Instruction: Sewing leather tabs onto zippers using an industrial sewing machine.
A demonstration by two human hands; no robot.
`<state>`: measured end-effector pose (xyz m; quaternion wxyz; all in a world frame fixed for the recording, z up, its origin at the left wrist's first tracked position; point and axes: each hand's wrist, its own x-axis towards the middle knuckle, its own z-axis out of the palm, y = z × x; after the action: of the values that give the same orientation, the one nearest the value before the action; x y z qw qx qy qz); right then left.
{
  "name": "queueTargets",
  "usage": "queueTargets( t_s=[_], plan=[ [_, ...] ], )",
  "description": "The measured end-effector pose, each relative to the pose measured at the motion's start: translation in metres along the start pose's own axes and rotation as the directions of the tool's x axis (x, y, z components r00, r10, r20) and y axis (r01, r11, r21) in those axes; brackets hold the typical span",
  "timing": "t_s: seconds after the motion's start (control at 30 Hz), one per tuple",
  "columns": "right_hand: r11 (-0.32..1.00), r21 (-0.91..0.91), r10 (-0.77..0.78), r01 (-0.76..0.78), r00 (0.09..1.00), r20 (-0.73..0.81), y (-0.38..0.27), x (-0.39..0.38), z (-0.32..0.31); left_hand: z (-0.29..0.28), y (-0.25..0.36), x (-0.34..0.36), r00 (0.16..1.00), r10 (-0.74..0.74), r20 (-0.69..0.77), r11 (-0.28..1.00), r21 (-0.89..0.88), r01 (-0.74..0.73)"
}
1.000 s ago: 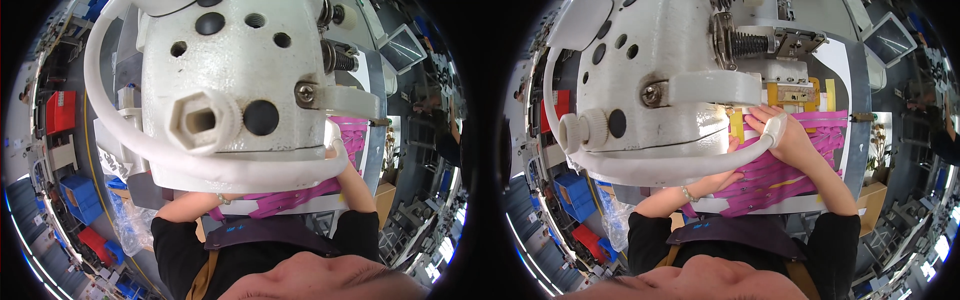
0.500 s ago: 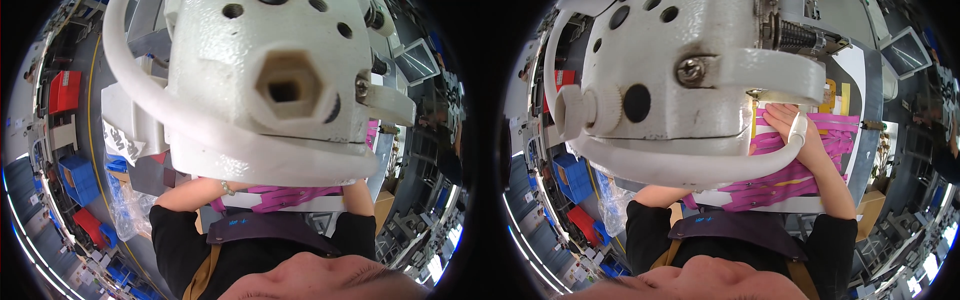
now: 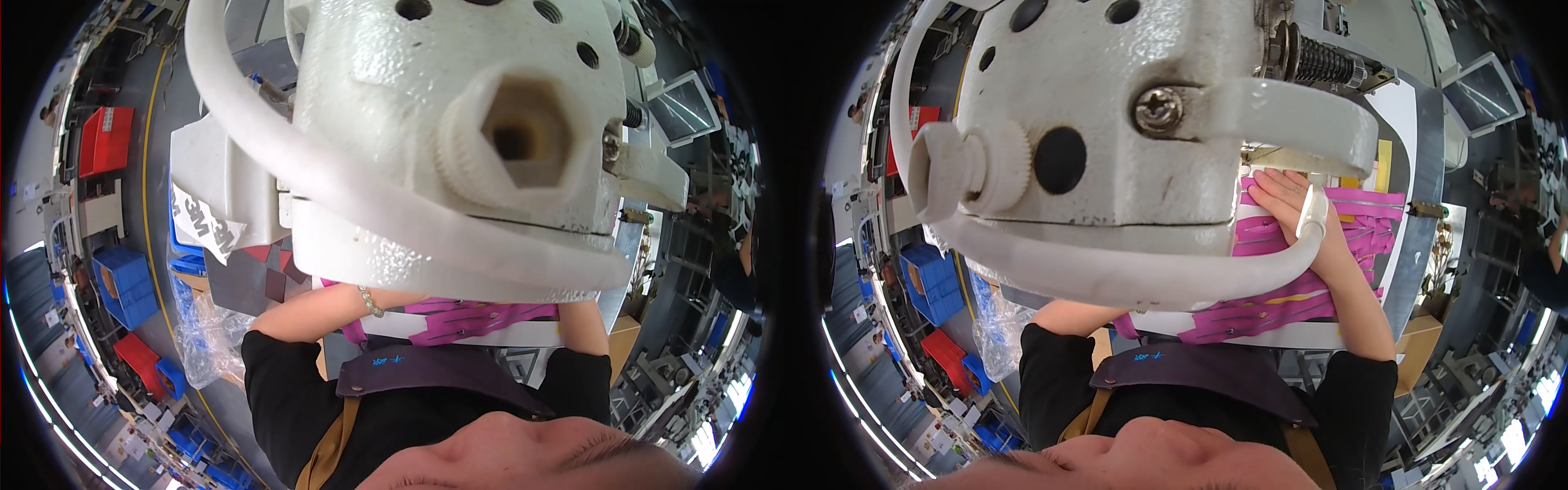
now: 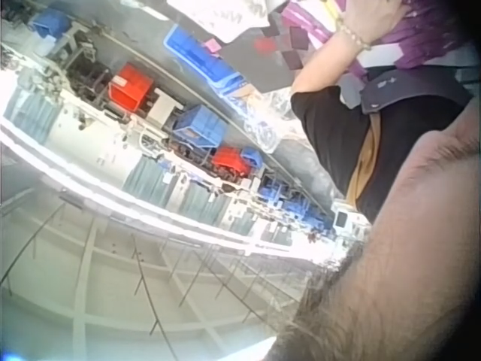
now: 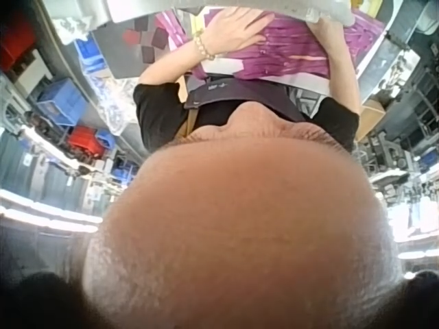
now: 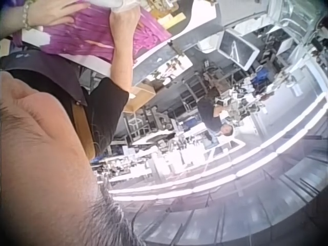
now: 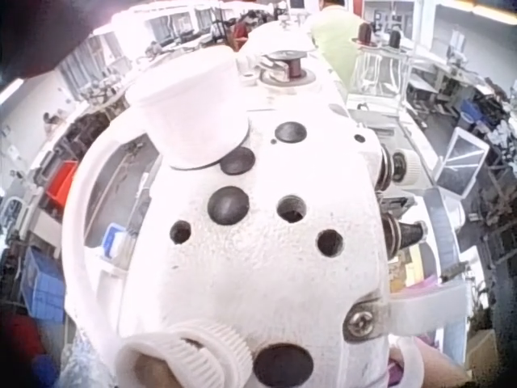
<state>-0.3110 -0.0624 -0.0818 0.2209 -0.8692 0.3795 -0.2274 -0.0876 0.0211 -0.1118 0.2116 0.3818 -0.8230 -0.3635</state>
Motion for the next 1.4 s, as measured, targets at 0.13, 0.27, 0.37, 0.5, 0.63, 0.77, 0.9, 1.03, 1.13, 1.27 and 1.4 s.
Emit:
queueTargets(
  t_s=[0.13,0.27,0.37,0.5,0.63,0.77,0.9,1.03,1.13,1.27,1.4],
  plan=[
    [1.000,0.019,-0.001,0.001,0.999,-0.048,0.001,0.000,0.004,0.001,0.000,0.001,1.000,-0.015,0.024,1.000,0.001,0.015],
    [1.000,0.016,0.022,-0.022,0.999,-0.034,0.001,-0.006,0.002,0.000,0.003,-0.003,0.993,-0.061,0.100,0.997,0.050,0.056],
    [0.997,0.037,0.070,-0.070,0.997,0.017,0.003,-0.006,0.002,-0.006,-0.001,-0.007,0.970,-0.144,0.196,0.981,0.155,0.114],
    [1.000,0.016,-0.008,0.009,0.998,-0.067,0.002,-0.002,-0.001,-0.025,-0.015,-0.017,0.957,-0.204,0.208,0.959,0.237,0.153],
    [0.998,-0.029,-0.051,0.051,0.999,-0.002,0.000,0.002,-0.005,-0.038,-0.026,-0.022,0.955,-0.223,0.194,0.949,0.266,0.168],
    [0.998,-0.033,-0.055,0.055,0.998,-0.002,-0.001,0.002,-0.007,-0.045,-0.030,-0.023,0.957,-0.224,0.185,0.944,0.284,0.166],
    [0.999,-0.014,-0.048,0.048,0.999,0.004,-0.001,0.001,-0.006,-0.048,-0.030,-0.025,0.959,-0.220,0.178,0.945,0.283,0.165],
    [0.999,-0.022,-0.047,0.047,0.999,0.003,-0.002,0.003,-0.007,-0.051,-0.032,-0.026,0.962,-0.216,0.167,0.944,0.287,0.163],
    [0.995,-0.084,-0.047,0.048,0.999,0.008,-0.010,0.006,-0.010,-0.051,-0.032,-0.026,0.964,-0.213,0.160,0.943,0.290,0.161],
    [0.984,-0.145,-0.101,0.107,0.994,0.048,-0.021,0.010,-0.013,-0.053,-0.033,-0.026,0.967,-0.204,0.154,0.944,0.294,0.152],
    [0.971,-0.109,-0.208,0.213,0.977,0.054,-0.023,0.018,-0.009,-0.050,-0.031,-0.024,0.979,-0.156,0.134,0.954,0.277,0.114]
  ],
)
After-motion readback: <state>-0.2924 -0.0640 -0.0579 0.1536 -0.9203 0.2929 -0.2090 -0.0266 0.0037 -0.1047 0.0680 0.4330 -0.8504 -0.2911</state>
